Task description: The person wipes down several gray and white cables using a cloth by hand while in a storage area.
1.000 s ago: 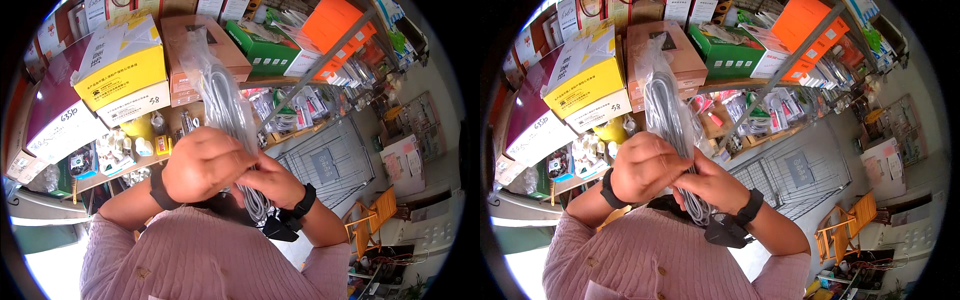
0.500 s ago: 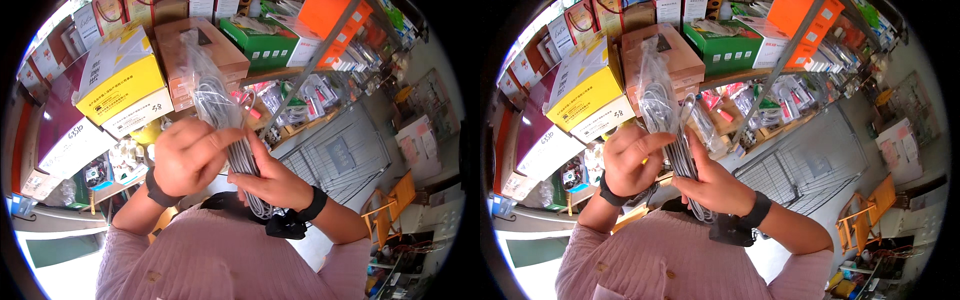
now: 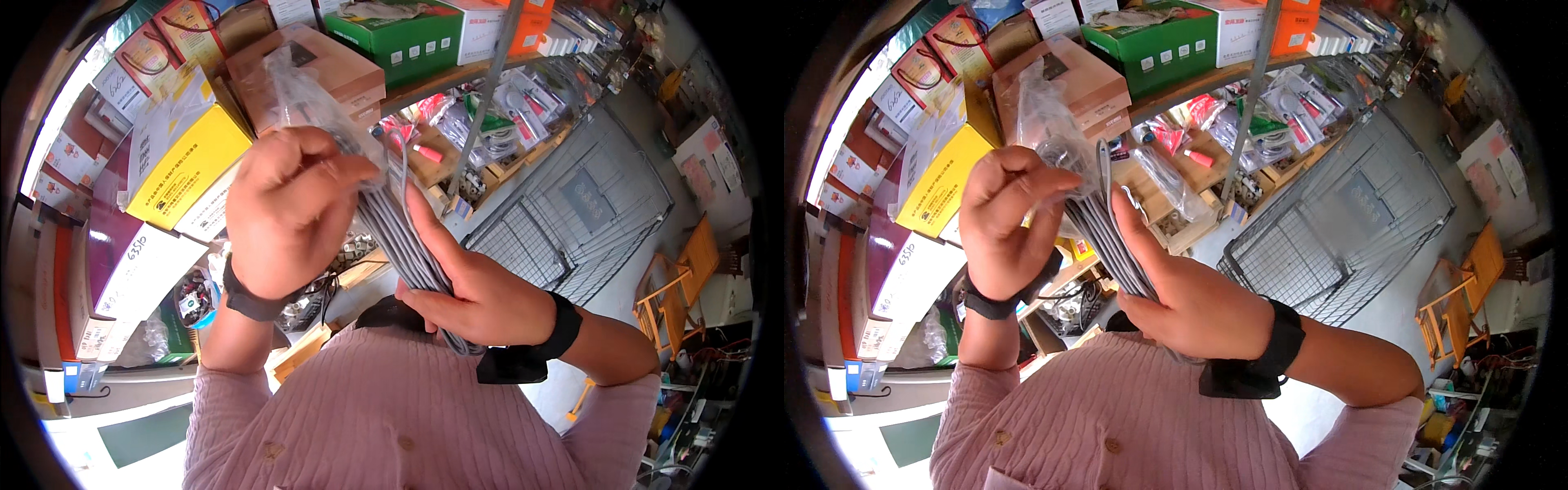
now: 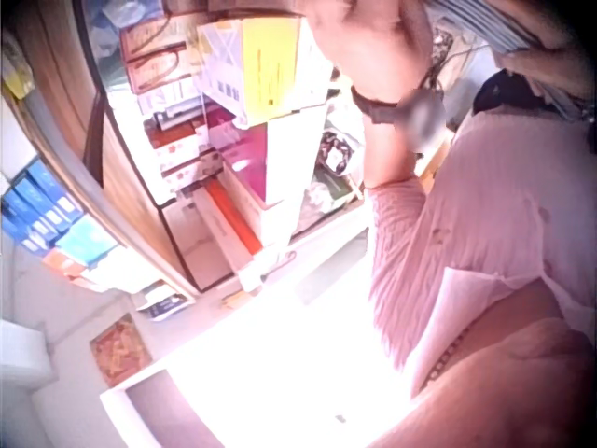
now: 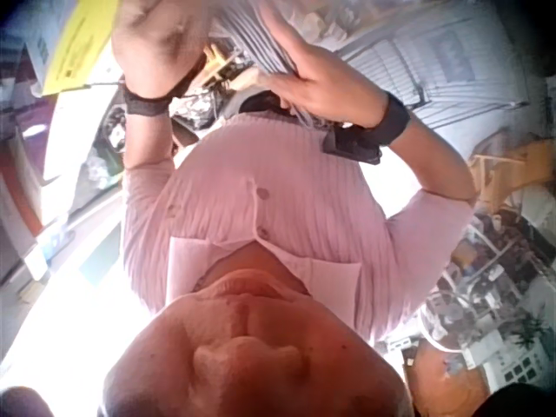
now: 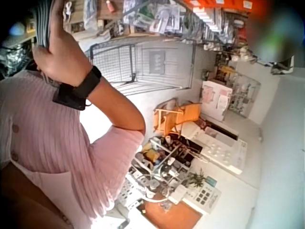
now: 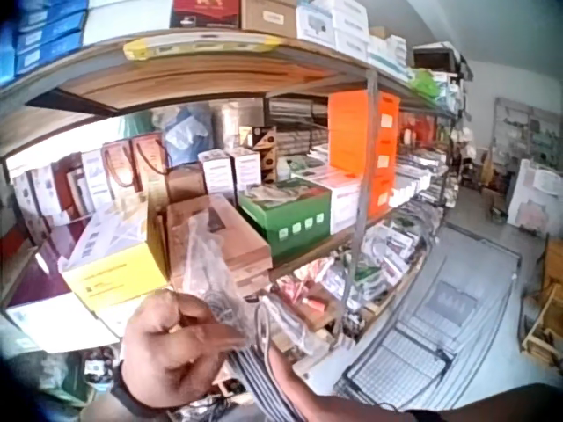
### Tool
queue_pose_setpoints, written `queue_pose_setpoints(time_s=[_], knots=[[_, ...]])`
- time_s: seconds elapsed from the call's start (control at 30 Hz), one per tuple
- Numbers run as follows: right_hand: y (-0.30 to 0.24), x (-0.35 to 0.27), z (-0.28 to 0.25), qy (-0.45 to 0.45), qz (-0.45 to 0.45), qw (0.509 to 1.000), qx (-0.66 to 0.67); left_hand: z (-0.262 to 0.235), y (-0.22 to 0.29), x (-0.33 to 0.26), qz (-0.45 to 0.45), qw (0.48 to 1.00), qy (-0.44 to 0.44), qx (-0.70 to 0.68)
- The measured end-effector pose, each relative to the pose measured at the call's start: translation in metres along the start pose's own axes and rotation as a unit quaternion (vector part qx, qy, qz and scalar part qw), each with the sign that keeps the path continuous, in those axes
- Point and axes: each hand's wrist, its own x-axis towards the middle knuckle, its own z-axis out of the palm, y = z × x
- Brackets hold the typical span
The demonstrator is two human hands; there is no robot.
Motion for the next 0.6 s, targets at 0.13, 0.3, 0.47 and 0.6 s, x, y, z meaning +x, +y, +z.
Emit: queue_pose_setpoints(time_s=[0.13, 0.3, 0.47, 0.6], knots=[[0.001, -0.013, -0.002, 0.012, -0.025, 0.998, -0.052, -0.001, 0.003, 0.013, -0.039, 0.999, 0.019, 0.0], [0.005, -0.022, -0.005, 0.027, -0.059, 0.989, -0.129, 0.0, 0.012, 0.029, -0.052, 0.994, -0.05, -0.084], [0.013, -0.03, -0.007, 0.058, -0.076, 0.982, -0.163, 0.001, 0.008, 0.036, -0.119, 0.971, -0.143, -0.152], [0.009, -0.032, -0.007, 0.051, -0.088, 0.975, -0.195, 0.012, -0.006, 0.032, -0.159, 0.965, -0.059, -0.2]])
